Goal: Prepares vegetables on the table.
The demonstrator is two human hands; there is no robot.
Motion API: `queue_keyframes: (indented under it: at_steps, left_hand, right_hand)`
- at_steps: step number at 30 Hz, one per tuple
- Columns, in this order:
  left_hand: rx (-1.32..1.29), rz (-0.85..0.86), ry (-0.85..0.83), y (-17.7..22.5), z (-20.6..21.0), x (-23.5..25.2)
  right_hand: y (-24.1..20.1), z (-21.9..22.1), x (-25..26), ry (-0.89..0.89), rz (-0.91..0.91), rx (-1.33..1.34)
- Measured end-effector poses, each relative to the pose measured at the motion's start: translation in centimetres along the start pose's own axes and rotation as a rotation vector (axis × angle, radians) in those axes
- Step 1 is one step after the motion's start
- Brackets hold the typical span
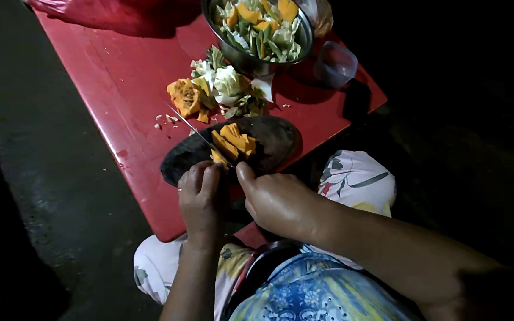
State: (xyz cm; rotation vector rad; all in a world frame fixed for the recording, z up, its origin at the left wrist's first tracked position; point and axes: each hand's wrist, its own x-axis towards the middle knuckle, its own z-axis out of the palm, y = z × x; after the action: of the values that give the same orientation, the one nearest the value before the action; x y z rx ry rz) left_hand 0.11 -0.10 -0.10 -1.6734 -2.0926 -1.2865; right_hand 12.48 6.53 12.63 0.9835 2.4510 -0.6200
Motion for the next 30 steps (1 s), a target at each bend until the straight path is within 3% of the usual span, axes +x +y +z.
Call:
queue_keyframes:
  at_steps: [15, 21, 30]
  left_hand:
    - [-0.023, -0.001, 0.029, 0.0, 0.2, -0.2]
    - [0.003, -0.021, -0.004, -0.1, 0.2, 0.2]
    - [0.035, -0.036, 0.020, 0.2, 0.5, 0.3]
  right_hand:
    - [0.7, -0.7, 3.3, -0.082, 0.044, 0.091]
    - [4.2, -0.6, 2.9, 0.066, -0.073, 0.230]
    - [2.7, -0.4, 1.1, 0.161, -0.104, 0.006]
